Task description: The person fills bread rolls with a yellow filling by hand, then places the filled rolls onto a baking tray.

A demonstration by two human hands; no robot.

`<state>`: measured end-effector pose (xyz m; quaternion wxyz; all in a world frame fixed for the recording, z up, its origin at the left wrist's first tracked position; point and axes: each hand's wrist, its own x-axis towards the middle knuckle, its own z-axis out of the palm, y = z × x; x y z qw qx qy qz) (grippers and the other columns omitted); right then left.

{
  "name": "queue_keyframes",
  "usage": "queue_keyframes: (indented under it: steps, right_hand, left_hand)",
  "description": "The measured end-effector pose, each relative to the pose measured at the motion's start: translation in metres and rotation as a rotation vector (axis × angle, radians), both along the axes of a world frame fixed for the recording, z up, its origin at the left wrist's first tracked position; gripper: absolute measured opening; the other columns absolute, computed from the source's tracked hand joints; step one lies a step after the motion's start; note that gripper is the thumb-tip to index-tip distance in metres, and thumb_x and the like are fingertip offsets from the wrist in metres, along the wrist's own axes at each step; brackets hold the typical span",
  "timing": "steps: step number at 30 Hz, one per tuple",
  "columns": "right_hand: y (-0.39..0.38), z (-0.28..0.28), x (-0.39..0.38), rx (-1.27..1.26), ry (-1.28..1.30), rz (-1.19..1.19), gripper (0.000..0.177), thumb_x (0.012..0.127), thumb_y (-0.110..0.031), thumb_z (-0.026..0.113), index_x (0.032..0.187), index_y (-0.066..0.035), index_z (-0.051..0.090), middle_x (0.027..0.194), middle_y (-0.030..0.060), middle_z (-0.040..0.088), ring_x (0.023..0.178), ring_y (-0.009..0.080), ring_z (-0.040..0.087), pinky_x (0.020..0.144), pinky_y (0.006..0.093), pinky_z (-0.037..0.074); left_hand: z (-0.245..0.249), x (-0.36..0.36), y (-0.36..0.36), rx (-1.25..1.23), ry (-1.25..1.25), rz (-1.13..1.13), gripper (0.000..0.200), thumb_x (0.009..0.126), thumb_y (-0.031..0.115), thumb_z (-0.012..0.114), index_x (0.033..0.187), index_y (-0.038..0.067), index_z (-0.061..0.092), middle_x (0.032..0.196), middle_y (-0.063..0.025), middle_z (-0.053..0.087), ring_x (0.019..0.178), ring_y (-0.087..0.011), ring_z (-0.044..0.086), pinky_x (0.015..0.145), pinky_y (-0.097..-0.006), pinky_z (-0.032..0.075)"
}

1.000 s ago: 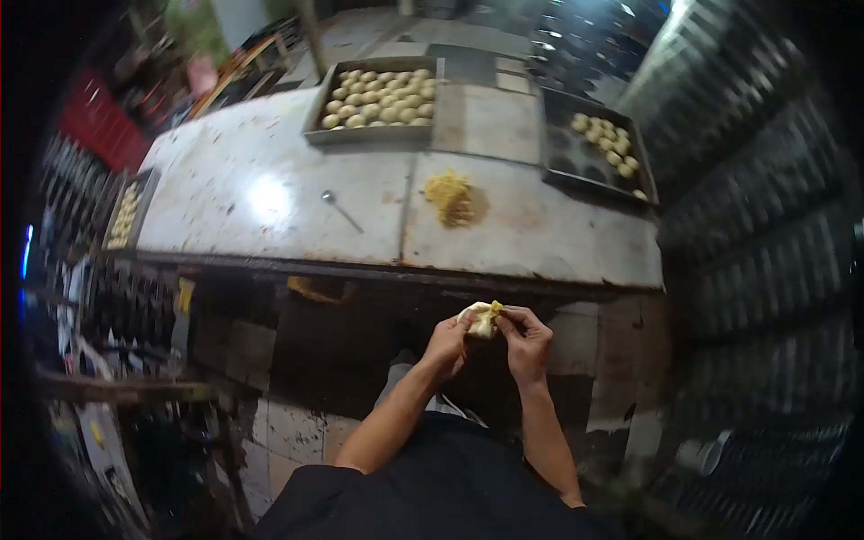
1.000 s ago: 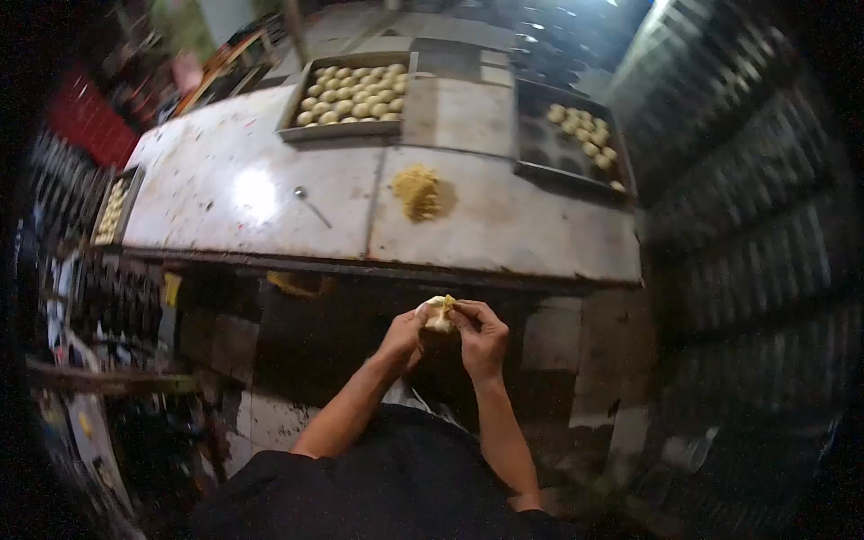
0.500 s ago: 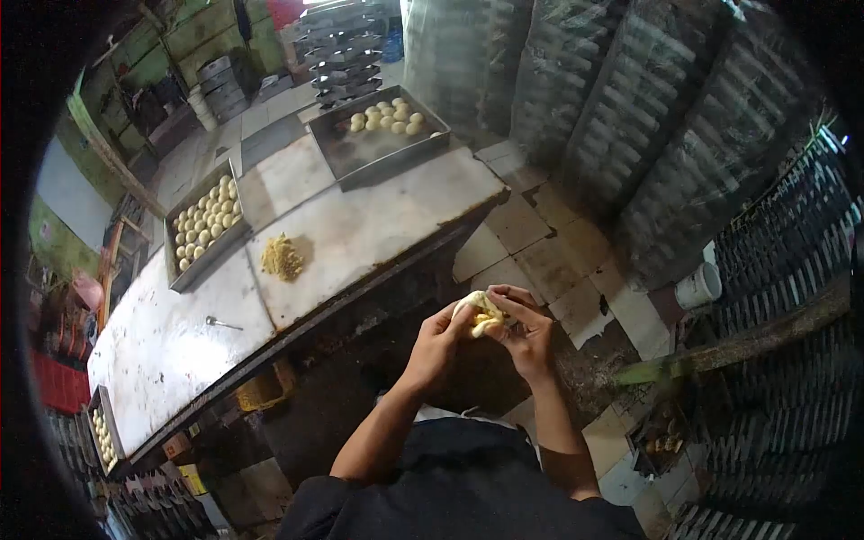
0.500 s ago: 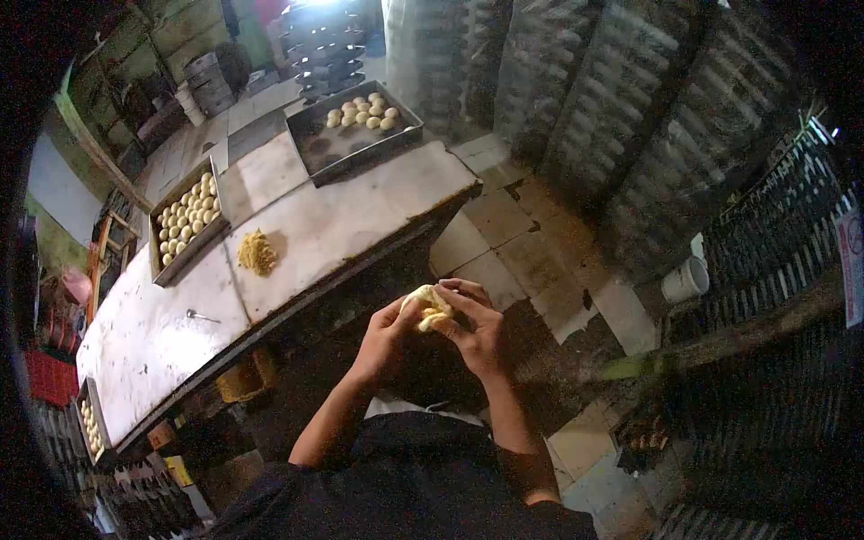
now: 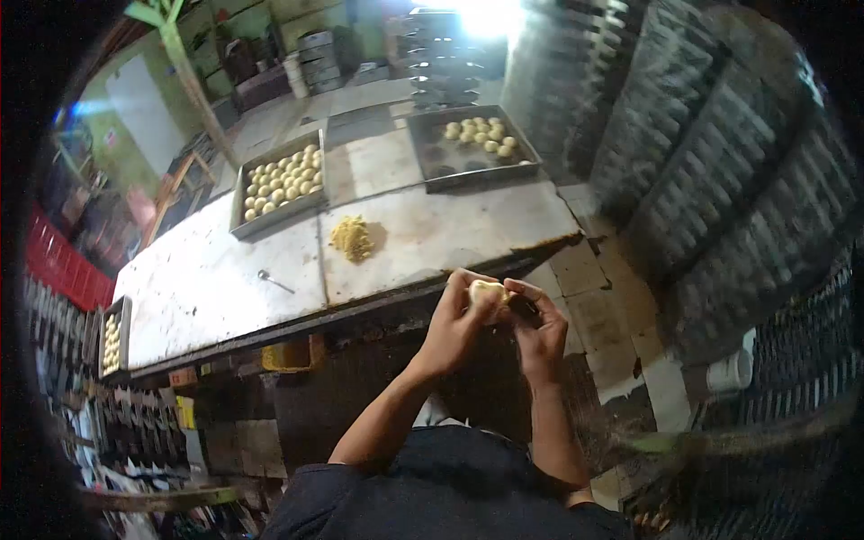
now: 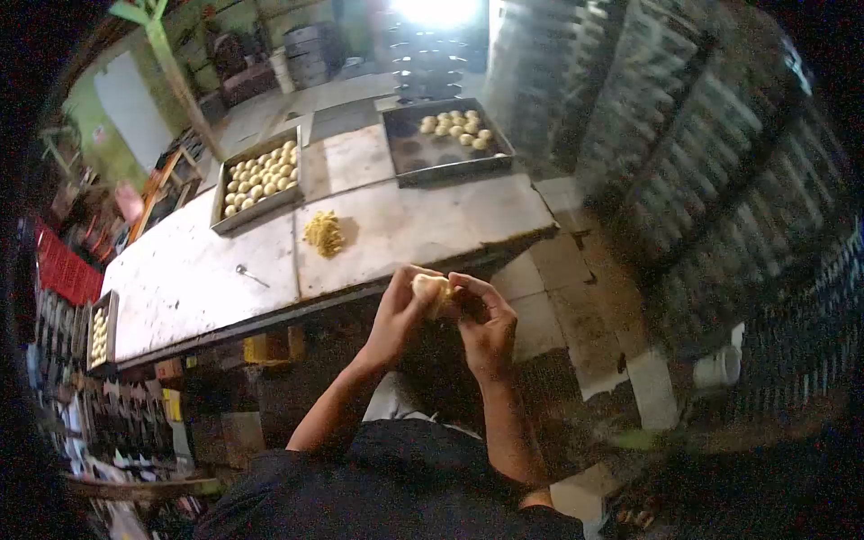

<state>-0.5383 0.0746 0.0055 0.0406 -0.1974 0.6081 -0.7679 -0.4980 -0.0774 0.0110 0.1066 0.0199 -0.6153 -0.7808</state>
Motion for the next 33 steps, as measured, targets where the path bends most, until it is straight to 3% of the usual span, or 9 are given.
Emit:
queue_keyframes:
  steps: [3,10,13,17,20,22,24,28,33]
  right_hand:
    - [-0.028,-0.012,-0.023,-0.048,0.099,0.059,0.02,0.092,-0.002,0.077,0.112,0.001,0.073,0.108,0.0062,0.072,0.101,0.0126,0.068,0.088,0.0279,0.056]
    - [-0.112,-0.003,-0.037,0.321,0.302,0.005,0.019,0.092,-0.002,0.077,0.111,0.001,0.075,0.106,0.0068,0.073,0.098,0.0139,0.069,0.084,0.0272,0.056]
    - [-0.153,-0.072,-0.077,0.291,-0.086,-0.006,0.023,0.093,-0.001,0.076,0.116,0.0,0.072,0.106,0.0054,0.073,0.098,0.0125,0.067,0.084,0.0262,0.054]
    - [-0.2,-0.138,-0.091,0.233,-0.727,0.429,0.021,0.104,-0.018,0.067,0.118,-0.003,0.072,0.109,0.0034,0.071,0.095,0.011,0.062,0.084,0.0267,0.051]
    - [-0.242,-0.158,-0.155,0.464,-0.544,0.306,0.024,0.103,-0.019,0.069,0.119,-0.001,0.073,0.111,0.0038,0.072,0.095,0.0131,0.063,0.084,0.0288,0.051]
    - [-0.272,-0.166,-0.22,1.041,0.29,-0.207,0.027,0.093,-0.01,0.074,0.118,0.001,0.071,0.108,0.0137,0.074,0.092,0.0269,0.07,0.084,0.0396,0.055]
    - [-0.278,-0.221,-0.284,0.884,-0.18,-0.319,0.021,0.091,-0.006,0.073,0.111,0.001,0.071,0.104,0.0151,0.074,0.1,0.0304,0.069,0.088,0.04,0.054]
    - [-0.284,-0.248,-0.255,1.036,0.415,-0.136,0.017,0.09,-0.005,0.073,0.106,-0.003,0.069,0.116,0.0178,0.066,0.115,0.0385,0.06,0.1,0.0481,0.048]
    - [-0.235,-0.268,-0.313,1.352,0.511,-0.604,0.01,0.09,-0.005,0.073,0.095,-0.003,0.065,0.107,0.0171,0.065,0.104,0.0395,0.059,0.096,0.0486,0.046]
  left_hand:
    - [0.006,0.006,-0.026,-0.762,0.417,0.242,0.033,0.107,0.023,0.062,0.132,0.002,0.057,0.118,-0.0077,0.065,0.11,-0.015,0.063,0.095,-0.0331,0.053]
    - [-0.03,-0.028,-0.104,-0.306,-0.131,0.136,0.03,0.112,0.026,0.05,0.106,0.0,0.064,0.097,-0.0166,0.066,0.086,-0.0259,0.067,0.076,-0.0344,0.054]
    - [-0.051,-0.043,-0.135,-0.638,-0.166,0.183,0.02,0.106,0.018,0.049,0.1,0.002,0.058,0.093,-0.0229,0.063,0.086,-0.046,0.061,0.075,-0.0502,0.05]
    - [-0.109,-0.062,-0.207,-0.687,-0.199,0.136,0.025,0.107,0.026,0.052,0.115,0.004,0.063,0.115,-0.0191,0.065,0.122,-0.0392,0.054,0.101,-0.0499,0.042]
    - [-0.114,-0.079,-0.253,-0.438,-0.145,0.158,0.033,0.107,0.026,0.054,0.132,0.004,0.06,0.136,-0.017,0.06,0.142,-0.0341,0.041,0.115,-0.0479,0.032]
    - [-0.113,-0.096,-0.29,-0.346,-0.104,0.201,0.046,0.105,0.024,0.06,0.146,0.004,0.051,0.146,-0.0166,0.055,0.145,-0.0293,0.042,0.12,-0.0427,0.032]
    - [-0.114,-0.109,-0.341,-0.225,-0.13,0.088,0.046,0.104,0.026,0.062,0.143,0.004,0.054,0.143,-0.0159,0.058,0.137,-0.0279,0.05,0.116,-0.0417,0.037]
    - [-0.133,-0.107,-0.406,-0.029,-0.355,0.091,0.042,0.102,0.023,0.065,0.139,0.004,0.059,0.127,-0.0112,0.067,0.112,-0.0211,0.063,0.101,-0.0343,0.049]
    - [-0.124,-0.109,-0.43,0.02,-0.483,0.157,0.036,0.102,0.02,0.063,0.134,0.003,0.063,0.121,-0.0069,0.069,0.108,-0.0163,0.062,0.099,-0.033,0.048]
